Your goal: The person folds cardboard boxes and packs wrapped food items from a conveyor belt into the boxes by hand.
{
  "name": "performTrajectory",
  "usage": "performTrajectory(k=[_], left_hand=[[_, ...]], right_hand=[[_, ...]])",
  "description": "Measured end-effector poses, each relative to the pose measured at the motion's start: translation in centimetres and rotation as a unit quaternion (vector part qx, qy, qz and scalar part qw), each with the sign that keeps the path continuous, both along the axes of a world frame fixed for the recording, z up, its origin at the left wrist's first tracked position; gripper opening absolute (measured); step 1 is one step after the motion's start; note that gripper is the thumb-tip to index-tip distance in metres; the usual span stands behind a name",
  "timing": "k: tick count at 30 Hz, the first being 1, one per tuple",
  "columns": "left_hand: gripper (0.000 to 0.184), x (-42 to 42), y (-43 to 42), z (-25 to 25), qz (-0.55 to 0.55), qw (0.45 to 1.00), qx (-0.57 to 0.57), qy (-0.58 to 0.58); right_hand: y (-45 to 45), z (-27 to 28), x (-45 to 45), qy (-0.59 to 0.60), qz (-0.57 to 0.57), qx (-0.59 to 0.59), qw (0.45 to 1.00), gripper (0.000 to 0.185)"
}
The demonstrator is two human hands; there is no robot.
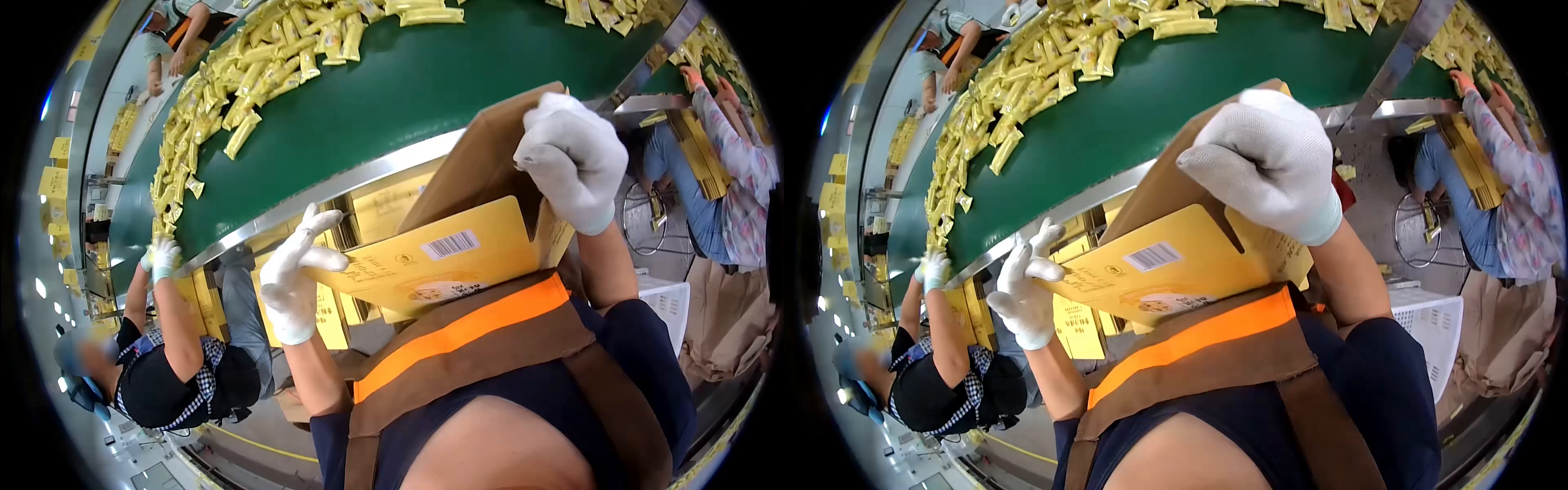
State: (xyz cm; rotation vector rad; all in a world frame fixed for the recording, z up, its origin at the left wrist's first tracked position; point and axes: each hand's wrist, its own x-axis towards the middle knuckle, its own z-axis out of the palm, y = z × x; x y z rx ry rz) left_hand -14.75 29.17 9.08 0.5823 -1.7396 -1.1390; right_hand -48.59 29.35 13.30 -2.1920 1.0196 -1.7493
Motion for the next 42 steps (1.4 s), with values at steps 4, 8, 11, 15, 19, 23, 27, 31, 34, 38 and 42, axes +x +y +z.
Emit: performTrajectory(k=[4, 8, 11, 15, 19, 23, 27, 31, 34, 38, 42], left_hand=[[0.063, 0.6, 0.1, -1.8, -0.170, 0.946, 0.117, 0.249], [0.056, -0.7, -1.9, 2.3, -0.246, 0.966, 0.057, 0.054], [0.052, -2.5, -3.7, 6.8, -0.297, 0.926, 0.015, -0.233], [0.043, -3.2, -4.1, 7.2, -0.172, 0.881, -0.139, -0.417], [0.045, -0.9, -6.7, 5.2, -0.124, 0.884, -0.082, -0.443], [0.043, 0.3, -6.5, 5.0, -0.111, 0.917, 0.008, -0.383], [0.041, -3.6, -5.4, 4.6, -0.022, 0.861, -0.212, -0.461], [0.052, -8.4, -5.1, 3.0, -0.020, 0.823, -0.372, -0.428], [0.061, -10.2, -5.0, 0.5, -0.019, 0.788, -0.445, -0.424], [0.069, -9.4, -4.4, 0.9, 0.049, 0.791, -0.443, -0.420], [0.070, -6.8, -3.9, 1.7, 0.085, 0.837, -0.402, -0.362]], right_hand=[[-0.4, 0.9, 0.8, -0.001, 0.063, -0.016, 0.998, 0.012], [-2.2, -0.7, 3.3, 0.095, 0.020, -0.018, 0.995, 0.019], [-2.2, -0.6, 3.6, 0.038, 0.034, -0.014, 0.999, 0.020], [0.2, 0.2, 2.3, 0.048, 0.106, 0.056, 0.992, 0.008], [-0.7, -0.2, 2.5, -0.128, 0.327, 0.027, 0.936, 0.024], [-3.0, 0.1, 2.6, 0.080, 0.361, 0.237, 0.898, 0.024], [-2.4, -4.5, 4.8, 0.390, 0.343, 0.225, 0.824, 0.027], [1.1, -4.1, 5.0, 0.518, 0.334, 0.283, 0.735, 0.032], [2.3, -4.3, 5.1, 0.465, 0.259, 0.185, 0.826, 0.021], [2.9, -2.7, 3.7, 0.348, -0.082, -0.027, 0.934, 0.031], [5.0, -2.9, 1.7, 0.285, -0.118, 0.055, 0.950, 0.062]])
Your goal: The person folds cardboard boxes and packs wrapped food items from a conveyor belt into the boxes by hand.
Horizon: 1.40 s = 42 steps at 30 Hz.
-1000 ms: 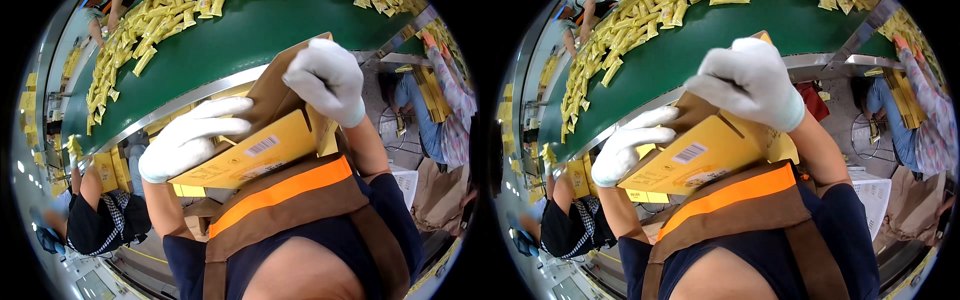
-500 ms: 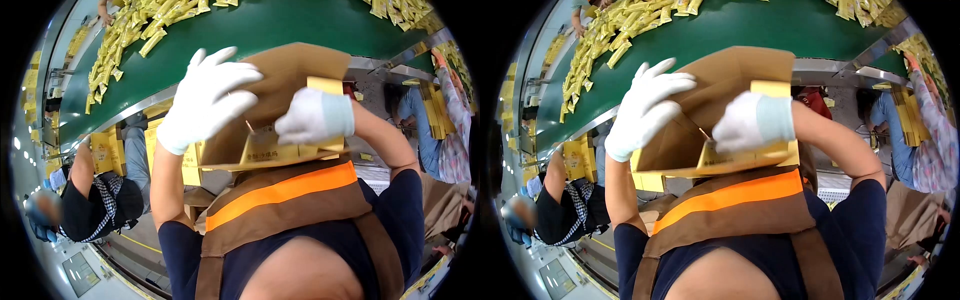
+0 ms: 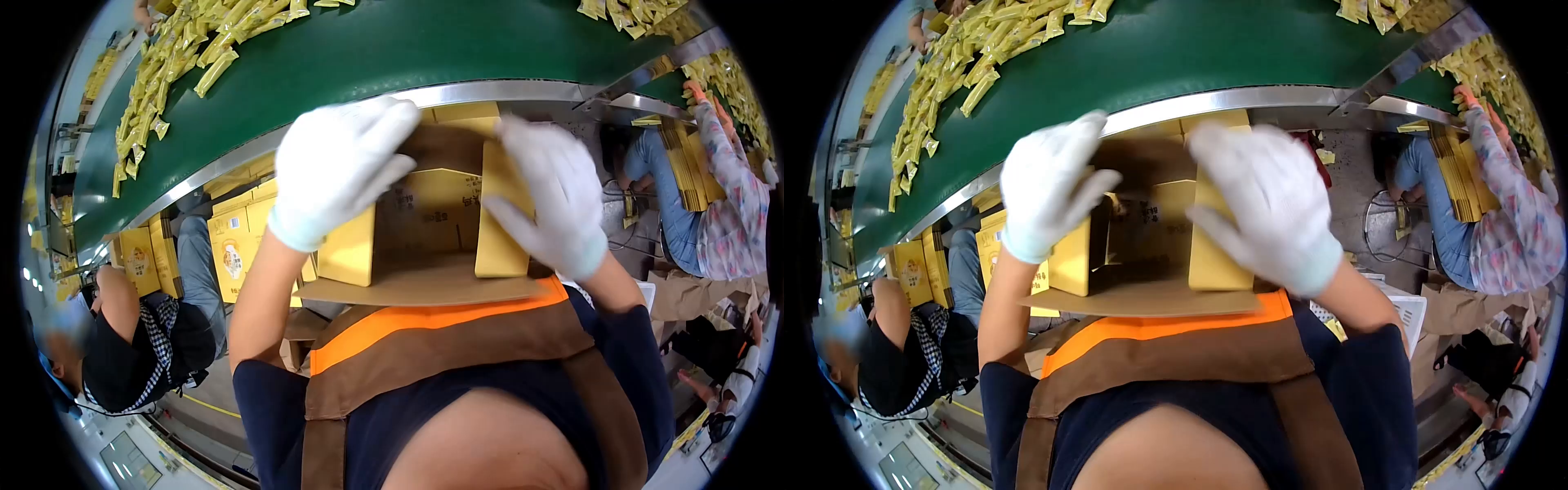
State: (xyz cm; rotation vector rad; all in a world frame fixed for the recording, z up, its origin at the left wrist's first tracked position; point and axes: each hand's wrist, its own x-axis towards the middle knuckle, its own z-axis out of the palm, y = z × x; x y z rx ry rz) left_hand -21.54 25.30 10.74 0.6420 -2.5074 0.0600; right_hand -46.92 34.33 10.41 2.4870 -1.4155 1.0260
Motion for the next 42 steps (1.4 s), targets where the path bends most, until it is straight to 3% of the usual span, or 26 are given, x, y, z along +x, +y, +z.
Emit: performTrajectory(k=[1, 2, 4, 6, 7, 9, 10, 11, 13, 14, 16, 19, 21, 23, 25, 27, 28, 30, 31, 34, 35, 36, 37, 39, 41, 42], left_hand=[[0.060, 1.3, -0.4, -0.1, 0.010, 0.999, 0.002, 0.043], [0.057, 2.2, 0.6, 0.5, 0.056, 0.965, 0.197, 0.166], [0.055, 2.2, 2.5, 3.8, 0.008, 0.852, 0.401, 0.336], [0.070, 2.5, 4.2, 6.0, -0.109, 0.864, 0.403, 0.281], [0.066, 2.3, 5.0, 7.1, -0.133, 0.889, 0.377, 0.223], [0.060, 1.0, 6.3, 7.7, -0.036, 0.941, 0.321, 0.105], [0.057, 0.3, 6.6, 7.5, 0.022, 0.941, 0.331, 0.071], [0.048, -0.5, 7.1, 7.6, 0.094, 0.894, 0.431, 0.078], [0.059, 0.8, 5.1, 5.0, -0.128, 0.830, 0.541, -0.041], [0.060, 0.5, 5.3, 3.9, -0.139, 0.830, 0.534, -0.079], [0.067, -0.3, 5.4, 2.7, -0.181, 0.804, 0.552, -0.128], [0.069, -0.6, 5.9, 2.2, -0.306, 0.688, 0.652, -0.087], [0.070, -1.4, 7.2, 4.9, -0.360, 0.685, 0.633, -0.021], [0.079, -3.1, 10.3, 8.6, -0.237, 0.873, 0.385, -0.185], [0.078, -6.3, 12.1, 7.6, -0.039, 0.939, 0.207, -0.273], [0.087, -6.0, 9.0, 2.4, 0.027, 0.956, 0.242, -0.164], [0.094, -5.6, 6.5, 0.6, 0.049, 0.980, 0.114, -0.158], [0.084, -4.3, 3.6, -2.1, 0.050, 0.980, 0.147, -0.127], [0.078, -3.5, 3.1, -2.0, 0.064, 0.975, 0.177, -0.115], [0.055, -0.1, 2.0, -1.1, 0.101, 0.957, 0.259, -0.079], [0.051, 1.5, 1.7, -1.5, 0.106, 0.956, 0.274, -0.015], [0.046, 3.1, 1.2, -2.6, 0.107, 0.950, 0.289, 0.048], [0.042, 3.9, 0.9, -3.1, 0.106, 0.940, 0.302, 0.114], [0.040, 4.2, 1.6, -1.6, 0.137, 0.932, 0.303, 0.142], [0.048, 5.9, 2.5, -3.1, 0.112, 0.856, 0.335, 0.377], [0.058, 6.0, 3.9, -3.9, 0.048, 0.635, 0.501, 0.586]], right_hand=[[1.0, 0.7, -0.5, 0.008, 0.054, 0.025, 0.998, 0.056], [1.4, 0.8, -0.8, 0.029, 0.077, 0.035, 0.996, 0.056], [1.6, 0.9, -1.6, 0.059, 0.107, 0.038, 0.992, 0.056], [1.5, 0.8, -2.2, 0.068, 0.125, 0.021, 0.990, 0.058], [1.3, 0.6, -2.5, 0.064, 0.105, 0.034, 0.992, 0.058], [0.8, 0.1, -3.2, 0.052, 0.073, 0.057, 0.994, 0.058], [0.7, 0.5, -3.4, 0.064, 0.044, 0.060, 0.995, 0.047], [0.6, 0.5, -3.6, 0.101, 0.052, 0.053, 0.992, 0.042], [0.6, 0.4, -4.1, 0.177, 0.061, 0.041, 0.981, 0.032], [1.0, 0.2, -3.9, 0.186, 0.075, -0.025, 0.979, 0.026], [1.7, -0.2, -4.0, 0.202, 0.105, -0.015, 0.974, 0.032], [2.9, -1.8, -5.9, 0.152, 0.166, 0.094, 0.970, 0.047], [3.2, -2.1, -6.5, 0.130, 0.175, 0.142, 0.966, 0.054], [3.0, -2.1, -6.7, 0.129, 0.176, 0.161, 0.963, 0.058], [2.4, -2.4, -6.7, 0.119, 0.179, 0.166, 0.963, 0.049], [2.0, -2.8, -6.3, 0.109, 0.191, 0.177, 0.959, 0.045], [1.6, -3.0, -6.4, 0.055, 0.206, 0.194, 0.958, 0.036], [1.0, -5.1, -7.1, -0.285, 0.159, 0.317, 0.890, 0.034], [1.2, -5.5, -6.8, -0.479, 0.085, 0.383, 0.785, 0.037], [2.0, -14.0, -8.3, -0.562, -0.036, 0.414, 0.715, 0.041], [2.6, -18.5, -9.1, -0.480, -0.087, 0.556, 0.673, 0.048], [3.8, -19.9, -8.3, -0.530, -0.037, 0.694, 0.486, 0.063], [4.5, -15.3, -3.6, -0.571, -0.011, 0.682, 0.456, 0.075], [4.2, -14.7, 0.9, -0.661, 0.153, 0.561, 0.474, 0.085], [2.6, -9.6, 2.2, -0.725, 0.199, 0.467, 0.466, 0.078], [2.0, -6.4, 1.8, -0.672, 0.188, 0.493, 0.520, 0.075]])
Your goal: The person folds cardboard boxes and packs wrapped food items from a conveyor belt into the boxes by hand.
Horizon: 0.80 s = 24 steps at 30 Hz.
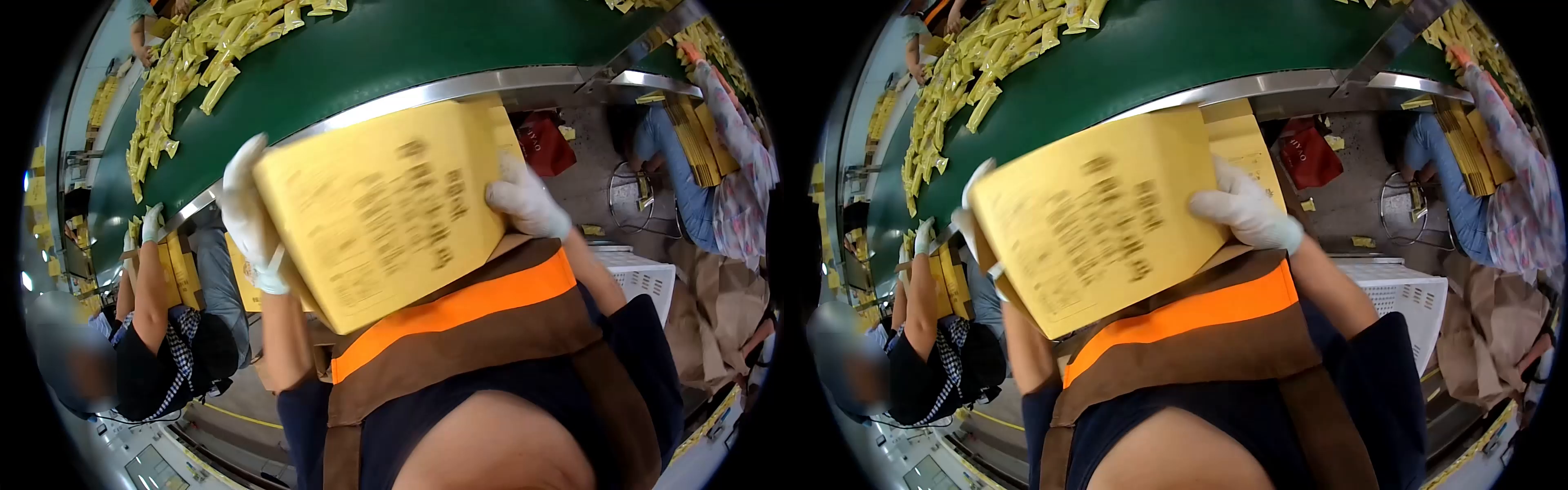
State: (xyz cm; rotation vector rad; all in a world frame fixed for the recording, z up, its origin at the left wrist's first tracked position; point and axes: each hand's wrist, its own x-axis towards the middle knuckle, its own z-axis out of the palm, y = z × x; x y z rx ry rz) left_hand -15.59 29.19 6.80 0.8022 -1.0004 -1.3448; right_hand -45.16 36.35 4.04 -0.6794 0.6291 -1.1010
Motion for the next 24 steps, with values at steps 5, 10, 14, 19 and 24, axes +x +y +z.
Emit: performTrajectory(k=[5, 10, 14, 19, 24], left_hand=[[0.043, -2.0, 3.1, -14.9, 0.153, 0.959, -0.072, -0.229], [0.055, 0.1, 2.9, -13.8, 0.050, 0.768, -0.054, -0.636], [0.050, -2.6, -0.6, 1.0, 0.045, 0.876, -0.182, -0.445], [0.053, -3.9, -2.8, -0.4, -0.105, 0.537, -0.186, -0.816], [0.058, -4.0, -2.4, 0.0, -0.092, 0.595, -0.185, -0.777]], right_hand=[[-5.1, 8.9, -1.3, 0.434, 0.254, -0.255, 0.826, 0.049], [-6.2, 5.8, 3.0, 0.594, 0.459, -0.360, 0.553, 0.037], [-5.5, 5.3, 7.5, 0.604, 0.426, -0.430, 0.518, 0.030], [-6.5, 7.3, 6.2, 0.628, 0.372, -0.326, 0.601, 0.035], [-5.1, 2.7, 4.7, 0.755, -0.144, -0.426, 0.476, 0.042]])
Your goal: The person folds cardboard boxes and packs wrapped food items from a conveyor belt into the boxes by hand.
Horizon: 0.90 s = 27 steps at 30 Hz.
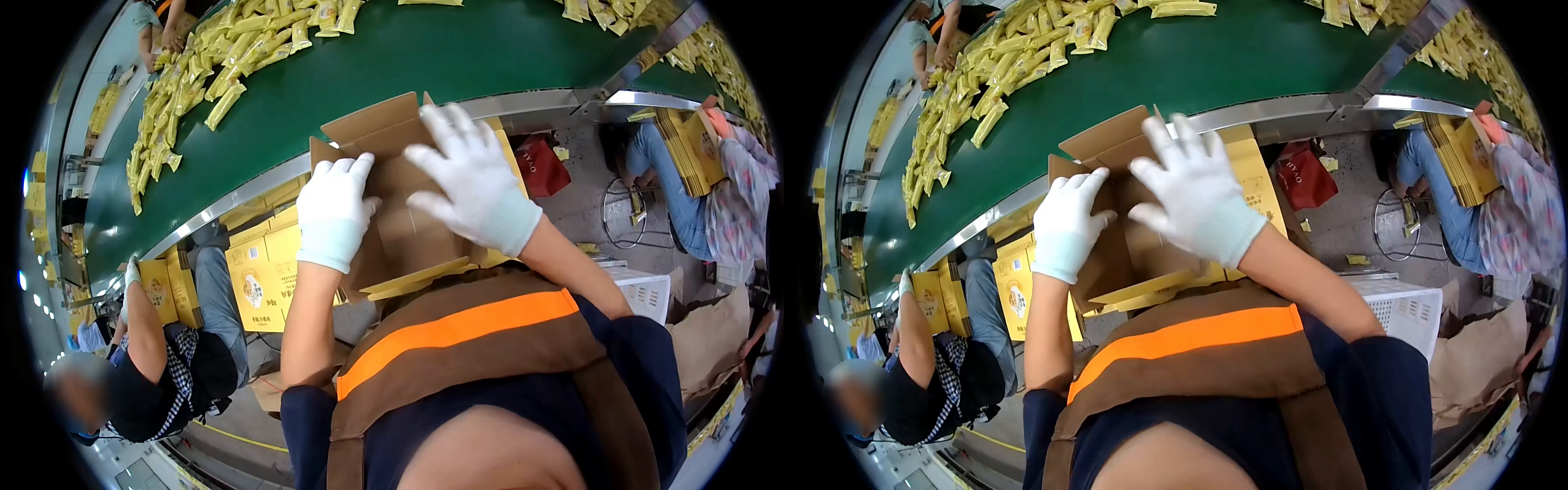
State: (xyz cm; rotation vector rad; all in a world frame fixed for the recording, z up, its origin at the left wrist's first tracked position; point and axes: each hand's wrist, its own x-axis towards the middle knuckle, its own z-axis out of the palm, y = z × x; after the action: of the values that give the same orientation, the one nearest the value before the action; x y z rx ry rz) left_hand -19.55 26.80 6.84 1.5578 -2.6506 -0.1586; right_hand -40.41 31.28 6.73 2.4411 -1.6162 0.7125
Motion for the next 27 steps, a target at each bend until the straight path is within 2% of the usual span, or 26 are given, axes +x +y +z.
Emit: performTrajectory(k=[1, 3, 5, 7, 8, 10, 15, 16, 19, 21, 22, 23, 24, 25, 27], left_hand=[[0.058, 0.0, -0.2, 0.2, -0.002, 1.000, 0.002, 0.015], [0.058, -0.1, -0.3, 0.4, -0.010, 0.999, 0.014, 0.043], [0.059, 0.4, -0.9, -0.3, -0.013, 0.990, 0.013, 0.138], [0.057, 0.2, -1.2, -0.5, 0.016, 0.983, 0.046, 0.175], [0.057, 0.4, -1.2, -0.7, 0.014, 0.982, 0.034, 0.184], [0.056, 1.3, -1.3, -1.1, 0.015, 0.980, 0.012, 0.198], [0.055, 3.6, -2.1, -0.6, 0.099, 0.937, 0.146, 0.301], [0.054, 4.0, -2.0, -0.6, 0.109, 0.920, 0.163, 0.339], [0.052, 5.3, -1.5, -2.0, 0.149, 0.848, 0.218, 0.460], [0.053, 5.7, -1.3, -4.4, 0.175, 0.784, 0.241, 0.545], [0.053, 5.5, -1.0, -6.9, 0.095, 0.888, 0.115, 0.436], [0.052, 4.9, -0.5, -9.1, 0.021, 0.952, -0.019, 0.305], [0.051, 3.9, -0.1, -9.9, 0.051, 0.897, 0.063, 0.435], [0.051, 3.2, 0.3, -10.2, 0.077, 0.816, 0.149, 0.554], [0.050, 3.5, 0.5, -10.0, 0.056, 0.827, 0.137, 0.543]], right_hand=[[-0.2, -0.6, -0.3, -0.105, -0.002, 0.080, 0.991, 0.043], [-0.4, -2.3, -1.2, -0.310, -0.010, 0.243, 0.919, 0.049], [-0.6, -2.6, -2.1, -0.359, 0.022, 0.249, 0.899, 0.051], [-0.5, -2.5, -2.0, -0.398, 0.037, 0.251, 0.881, 0.050], [-0.3, -2.4, -1.7, -0.375, 0.031, 0.237, 0.896, 0.051], [-0.1, -1.4, -0.8, -0.454, -0.001, 0.275, 0.847, 0.052], [-0.7, -4.5, 0.2, -0.636, -0.012, 0.288, 0.716, 0.053], [-0.7, -5.6, 0.0, -0.634, -0.017, 0.285, 0.719, 0.053], [0.1, -7.4, -0.7, -0.476, -0.037, 0.244, 0.844, 0.056], [0.4, -10.9, -2.0, -0.297, -0.066, 0.157, 0.939, 0.060], [0.4, -12.3, -2.3, -0.282, -0.059, 0.144, 0.947, 0.061], [0.0, -12.8, -2.3, -0.267, -0.060, 0.154, 0.949, 0.061], [-0.5, -12.2, -2.3, -0.281, -0.028, 0.157, 0.946, 0.064], [-0.7, -11.7, -2.2, -0.293, 0.005, 0.166, 0.941, 0.068], [0.7, -7.0, -0.8, -0.053, 0.064, 0.163, 0.983, 0.078]])
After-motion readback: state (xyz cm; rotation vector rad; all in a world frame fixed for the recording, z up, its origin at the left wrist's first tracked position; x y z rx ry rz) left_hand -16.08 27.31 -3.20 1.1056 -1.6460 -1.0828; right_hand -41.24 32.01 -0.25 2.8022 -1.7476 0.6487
